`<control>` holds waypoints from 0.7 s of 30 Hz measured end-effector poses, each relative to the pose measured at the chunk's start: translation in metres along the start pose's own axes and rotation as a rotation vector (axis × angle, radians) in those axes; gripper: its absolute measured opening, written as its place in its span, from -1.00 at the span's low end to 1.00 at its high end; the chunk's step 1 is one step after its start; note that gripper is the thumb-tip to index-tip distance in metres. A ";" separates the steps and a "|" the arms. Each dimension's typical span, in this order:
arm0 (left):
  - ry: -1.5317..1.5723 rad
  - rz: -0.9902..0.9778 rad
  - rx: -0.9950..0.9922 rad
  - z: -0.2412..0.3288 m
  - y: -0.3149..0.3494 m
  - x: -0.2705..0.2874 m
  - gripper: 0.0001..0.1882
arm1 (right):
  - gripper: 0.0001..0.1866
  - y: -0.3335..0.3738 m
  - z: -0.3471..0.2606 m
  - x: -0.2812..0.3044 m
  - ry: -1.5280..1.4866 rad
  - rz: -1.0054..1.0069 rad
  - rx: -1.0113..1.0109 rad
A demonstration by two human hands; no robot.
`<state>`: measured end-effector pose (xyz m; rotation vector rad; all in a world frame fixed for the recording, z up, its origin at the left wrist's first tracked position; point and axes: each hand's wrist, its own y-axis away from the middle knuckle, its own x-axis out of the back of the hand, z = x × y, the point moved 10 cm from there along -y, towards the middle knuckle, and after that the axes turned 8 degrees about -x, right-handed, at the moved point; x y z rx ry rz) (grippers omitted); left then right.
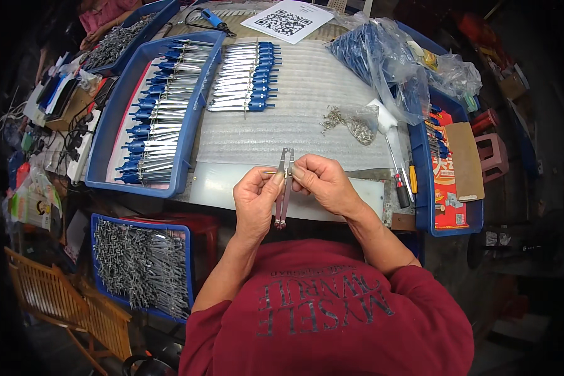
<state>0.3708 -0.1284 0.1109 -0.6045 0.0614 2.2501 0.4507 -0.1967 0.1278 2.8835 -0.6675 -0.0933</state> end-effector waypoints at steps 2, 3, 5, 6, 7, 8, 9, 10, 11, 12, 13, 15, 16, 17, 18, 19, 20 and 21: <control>0.013 0.000 0.012 -0.003 0.000 0.001 -0.92 | -0.82 -0.001 0.004 0.002 0.008 -0.018 -0.015; 0.024 -0.007 0.018 -0.006 0.000 0.001 -0.92 | -0.82 -0.002 0.005 0.003 0.008 -0.018 -0.016; 0.034 -0.016 0.025 -0.007 0.001 0.000 -0.92 | -0.83 -0.001 0.005 0.005 0.075 0.001 0.014; 0.034 -0.014 0.037 -0.008 0.001 -0.001 -0.92 | -0.83 -0.001 0.006 0.006 0.074 0.003 0.014; 0.035 -0.013 0.049 -0.009 0.001 -0.001 -0.92 | -0.83 -0.002 0.007 0.006 0.068 0.012 0.003; 0.035 -0.015 0.050 -0.009 0.000 -0.001 -0.92 | -0.84 -0.002 0.009 0.007 0.062 0.021 -0.007; 0.023 -0.014 0.050 -0.009 0.000 -0.001 -0.92 | -0.84 -0.001 0.009 0.007 0.061 0.022 -0.007; 0.011 -0.014 0.051 -0.009 0.000 -0.001 -0.92 | -0.84 -0.001 0.008 0.008 0.060 0.028 -0.006; 0.011 -0.015 0.051 -0.009 0.000 -0.001 -0.92 | -0.84 -0.001 0.008 0.008 0.060 0.033 -0.005; 0.003 -0.018 0.051 -0.009 0.000 -0.001 -0.92 | -0.84 0.000 0.009 0.007 0.059 0.033 -0.005; -0.005 -0.021 0.050 -0.009 0.000 -0.002 -0.93 | -0.83 0.000 0.010 0.008 0.061 0.045 -0.011; 0.001 -0.022 0.056 -0.011 0.001 -0.002 -0.93 | -0.83 0.001 0.014 0.008 0.063 0.058 -0.018; 0.008 -0.023 0.062 -0.012 0.001 -0.003 -0.93 | -0.83 0.001 0.013 0.009 0.082 0.073 0.005; 0.008 -0.024 0.063 -0.012 0.001 -0.003 -0.93 | -0.83 0.001 0.013 0.009 0.101 0.088 0.029; 0.006 -0.022 0.057 -0.011 0.002 -0.003 -0.93 | -0.83 0.001 0.015 0.007 0.101 0.090 0.029; 0.004 -0.019 0.052 -0.011 0.002 -0.004 -0.93 | -0.82 0.001 0.015 0.009 0.084 0.128 0.047; 0.004 -0.021 0.052 -0.011 0.002 -0.005 -0.93 | -0.81 0.002 0.015 0.012 0.066 0.166 0.065; 0.006 -0.014 0.045 -0.012 0.002 -0.004 -0.93 | -0.81 0.002 0.016 0.012 0.067 0.167 0.065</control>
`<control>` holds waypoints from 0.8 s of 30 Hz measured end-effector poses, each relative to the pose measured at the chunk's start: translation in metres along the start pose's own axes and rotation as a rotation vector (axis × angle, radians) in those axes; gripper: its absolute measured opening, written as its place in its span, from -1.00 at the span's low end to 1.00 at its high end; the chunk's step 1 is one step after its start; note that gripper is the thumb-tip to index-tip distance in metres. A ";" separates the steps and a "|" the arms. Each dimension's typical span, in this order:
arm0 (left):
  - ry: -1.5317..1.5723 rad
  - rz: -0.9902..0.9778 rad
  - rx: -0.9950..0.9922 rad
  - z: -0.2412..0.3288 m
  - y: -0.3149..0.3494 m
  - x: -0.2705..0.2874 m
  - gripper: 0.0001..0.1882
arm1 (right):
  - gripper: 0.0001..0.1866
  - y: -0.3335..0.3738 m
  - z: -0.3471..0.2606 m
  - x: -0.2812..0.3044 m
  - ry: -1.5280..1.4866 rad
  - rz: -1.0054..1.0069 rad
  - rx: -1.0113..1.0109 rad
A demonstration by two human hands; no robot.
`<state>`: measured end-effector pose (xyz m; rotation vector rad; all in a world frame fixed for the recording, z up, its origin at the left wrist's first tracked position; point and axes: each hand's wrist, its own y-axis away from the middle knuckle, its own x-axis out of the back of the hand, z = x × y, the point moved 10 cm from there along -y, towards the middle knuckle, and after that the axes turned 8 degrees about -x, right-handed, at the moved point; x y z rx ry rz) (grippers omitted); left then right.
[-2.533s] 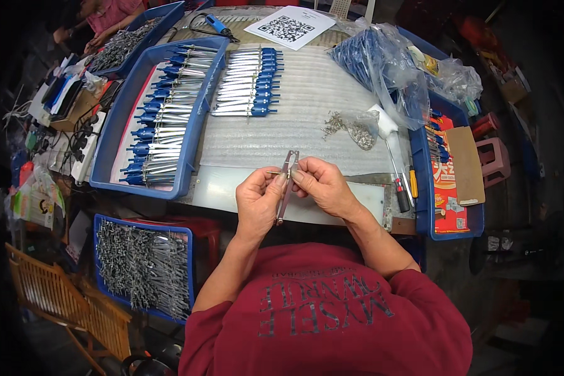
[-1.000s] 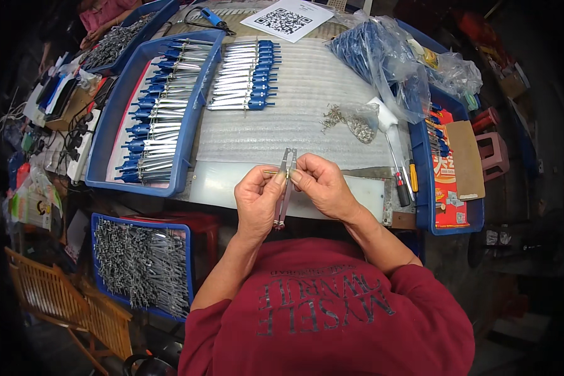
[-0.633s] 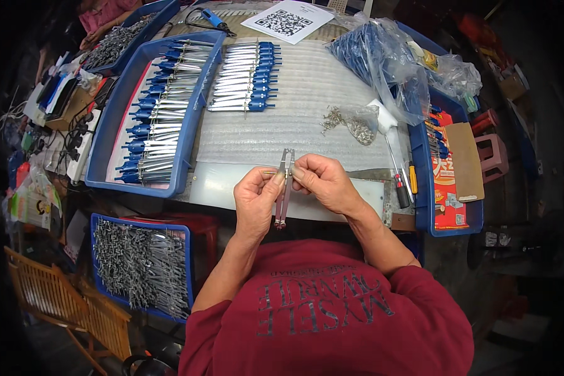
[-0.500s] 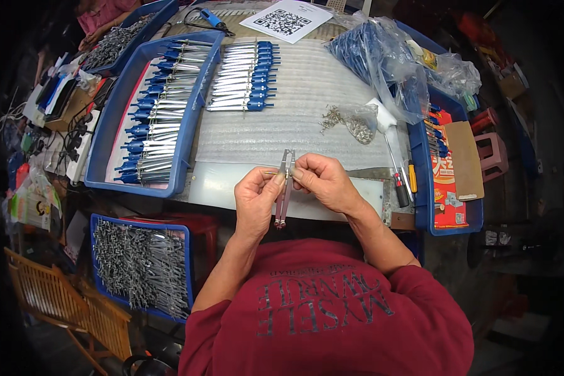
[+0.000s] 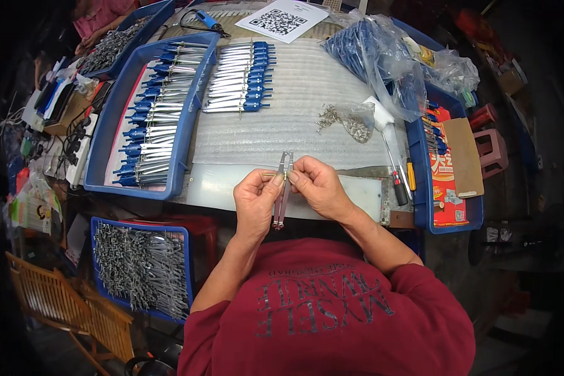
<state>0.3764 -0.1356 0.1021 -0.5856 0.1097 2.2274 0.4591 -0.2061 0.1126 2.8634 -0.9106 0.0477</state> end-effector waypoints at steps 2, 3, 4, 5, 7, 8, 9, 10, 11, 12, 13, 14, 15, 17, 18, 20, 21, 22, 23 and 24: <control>0.002 0.006 -0.008 -0.001 0.000 0.001 -0.93 | -0.81 0.000 0.000 0.001 0.028 0.018 -0.002; -0.002 0.004 -0.005 -0.002 -0.001 0.001 -0.93 | -0.81 0.000 0.000 0.002 0.029 0.019 0.000; -0.005 0.003 -0.002 -0.003 -0.001 0.001 -0.92 | -0.81 0.000 -0.001 0.002 0.030 0.004 0.006; -0.004 0.002 -0.004 -0.002 -0.002 0.001 -0.92 | -0.82 0.000 -0.003 0.002 0.031 -0.010 0.012; 0.016 0.007 0.030 -0.003 -0.002 0.002 -0.92 | -0.83 -0.001 -0.006 0.000 0.028 -0.080 -0.016; 0.017 0.007 0.030 -0.002 -0.002 0.003 -0.92 | -0.83 -0.001 -0.005 -0.004 0.025 -0.149 -0.046; 0.018 -0.005 0.040 -0.002 -0.002 0.002 -0.91 | -0.83 -0.002 -0.006 -0.002 0.025 -0.145 -0.046; 0.020 -0.018 0.050 -0.003 -0.003 0.002 -0.89 | -0.83 -0.002 -0.008 -0.002 0.008 -0.168 -0.039; 0.021 -0.021 0.051 -0.002 -0.003 0.003 -0.89 | -0.83 -0.002 -0.009 -0.002 -0.010 -0.190 -0.033; 0.005 -0.028 0.061 -0.003 -0.002 0.003 -0.88 | -0.83 -0.003 -0.009 0.000 -0.010 -0.188 -0.034; -0.012 -0.035 0.071 -0.003 -0.001 0.003 -0.88 | -0.83 -0.005 -0.010 0.004 -0.006 -0.161 -0.025; -0.012 -0.038 0.074 -0.003 -0.001 0.002 -0.88 | -0.82 -0.006 -0.011 0.009 -0.002 -0.134 -0.017; -0.017 -0.038 0.086 -0.003 0.000 0.002 -0.89 | -0.82 -0.008 -0.012 0.010 -0.003 -0.132 -0.018; -0.023 -0.040 0.100 -0.004 0.001 0.001 -0.90 | -0.81 -0.010 -0.020 0.012 -0.015 -0.129 0.005; -0.039 -0.052 0.109 -0.005 0.001 0.001 -0.90 | -0.81 -0.012 -0.019 0.014 -0.015 -0.126 0.003; -0.055 -0.066 0.120 -0.007 0.002 0.001 -0.90 | -0.82 -0.014 -0.017 0.015 -0.008 -0.142 0.002; -0.067 -0.089 0.131 -0.007 0.003 -0.001 -0.90 | -0.82 -0.014 -0.018 0.015 -0.009 -0.141 0.000; -0.080 -0.112 0.143 -0.008 0.004 -0.002 -0.90 | -0.82 -0.014 -0.020 0.014 0.018 -0.153 -0.007; -0.080 -0.113 0.145 -0.008 0.004 -0.002 -0.90 | -0.83 -0.014 -0.020 0.012 0.045 -0.165 -0.014; -0.088 -0.127 0.151 -0.009 0.004 -0.003 -0.91 | -0.83 -0.014 -0.019 0.013 0.044 -0.164 -0.015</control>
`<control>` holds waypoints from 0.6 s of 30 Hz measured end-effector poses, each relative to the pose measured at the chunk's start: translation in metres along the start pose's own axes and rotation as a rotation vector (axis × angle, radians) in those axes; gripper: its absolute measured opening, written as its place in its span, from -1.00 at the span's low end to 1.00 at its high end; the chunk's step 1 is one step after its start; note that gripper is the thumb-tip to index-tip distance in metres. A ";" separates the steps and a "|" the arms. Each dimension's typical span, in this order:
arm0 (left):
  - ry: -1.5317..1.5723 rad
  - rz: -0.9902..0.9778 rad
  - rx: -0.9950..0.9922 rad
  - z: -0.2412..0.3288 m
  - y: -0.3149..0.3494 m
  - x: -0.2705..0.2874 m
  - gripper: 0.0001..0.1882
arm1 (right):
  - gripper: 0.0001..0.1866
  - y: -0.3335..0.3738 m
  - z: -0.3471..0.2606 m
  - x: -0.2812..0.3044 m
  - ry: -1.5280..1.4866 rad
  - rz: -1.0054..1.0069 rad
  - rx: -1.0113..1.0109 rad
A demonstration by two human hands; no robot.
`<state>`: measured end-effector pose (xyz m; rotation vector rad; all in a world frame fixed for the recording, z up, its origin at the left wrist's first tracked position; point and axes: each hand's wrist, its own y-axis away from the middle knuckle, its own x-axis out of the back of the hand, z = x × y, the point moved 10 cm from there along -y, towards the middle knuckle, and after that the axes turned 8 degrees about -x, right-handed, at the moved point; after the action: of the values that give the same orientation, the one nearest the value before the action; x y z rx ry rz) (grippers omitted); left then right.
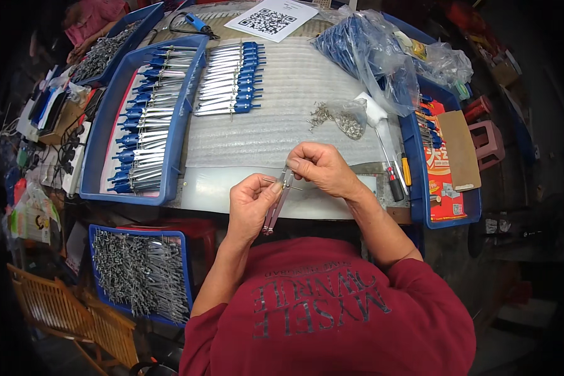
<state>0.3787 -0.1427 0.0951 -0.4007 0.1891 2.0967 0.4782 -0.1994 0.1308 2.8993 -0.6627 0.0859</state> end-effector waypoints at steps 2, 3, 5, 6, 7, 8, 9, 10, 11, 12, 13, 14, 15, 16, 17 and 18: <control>-0.009 -0.014 0.008 -0.001 0.000 -0.001 -0.91 | -0.85 0.000 0.002 0.000 0.007 -0.010 -0.015; -0.008 -0.020 0.016 -0.002 0.000 -0.001 -0.91 | -0.85 0.001 0.003 -0.001 0.005 -0.009 -0.016; -0.007 -0.027 0.026 -0.003 0.000 -0.002 -0.91 | -0.86 0.001 0.005 0.001 0.011 0.025 -0.014; 0.006 -0.027 0.044 -0.005 0.000 -0.003 -0.90 | -0.86 0.001 0.006 0.001 0.009 0.025 -0.016; 0.020 -0.026 0.062 -0.006 0.001 -0.004 -0.90 | -0.86 0.001 0.006 0.003 0.015 0.048 -0.009; 0.020 -0.026 0.063 -0.006 0.001 -0.005 -0.90 | -0.85 0.002 0.005 0.005 0.022 0.072 -0.001; 0.041 -0.004 0.084 -0.009 0.002 -0.006 -0.87 | -0.85 0.001 0.006 0.005 0.021 0.072 -0.002; 0.062 0.018 0.103 -0.011 0.003 -0.006 -0.84 | -0.86 0.001 0.008 0.009 0.027 0.116 0.003; 0.062 0.018 0.104 -0.012 0.003 -0.007 -0.84 | -0.86 0.002 0.009 0.013 0.034 0.160 0.008; -0.007 0.020 0.095 -0.012 0.004 -0.007 -0.82 | -0.86 0.001 0.010 0.012 0.034 0.160 0.008; -0.076 0.022 0.086 -0.011 0.005 -0.005 -0.80 | -0.86 0.002 0.010 0.013 -0.002 0.183 0.019; -0.075 0.022 0.084 -0.015 0.005 -0.005 -0.80 | -0.86 0.002 0.010 0.015 -0.039 0.205 0.031; -0.347 0.022 -0.095 -0.001 0.001 -0.002 -0.77 | -0.86 0.001 0.013 0.015 -0.041 0.205 0.028; -0.618 0.020 -0.277 0.015 0.001 -0.005 -0.74 | -0.86 0.001 0.016 0.017 -0.058 0.226 0.023; -0.619 0.021 -0.274 0.015 0.000 -0.006 -0.74 | -0.86 0.001 0.018 0.020 -0.075 0.248 0.019; -0.790 0.014 -0.426 0.034 0.003 -0.016 -0.72 | -0.86 0.001 0.019 0.018 -0.074 0.248 0.019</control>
<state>0.3770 -0.1469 0.1320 0.2060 -0.7236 2.1437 0.4948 -0.2113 0.1142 2.8350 -1.0372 0.0150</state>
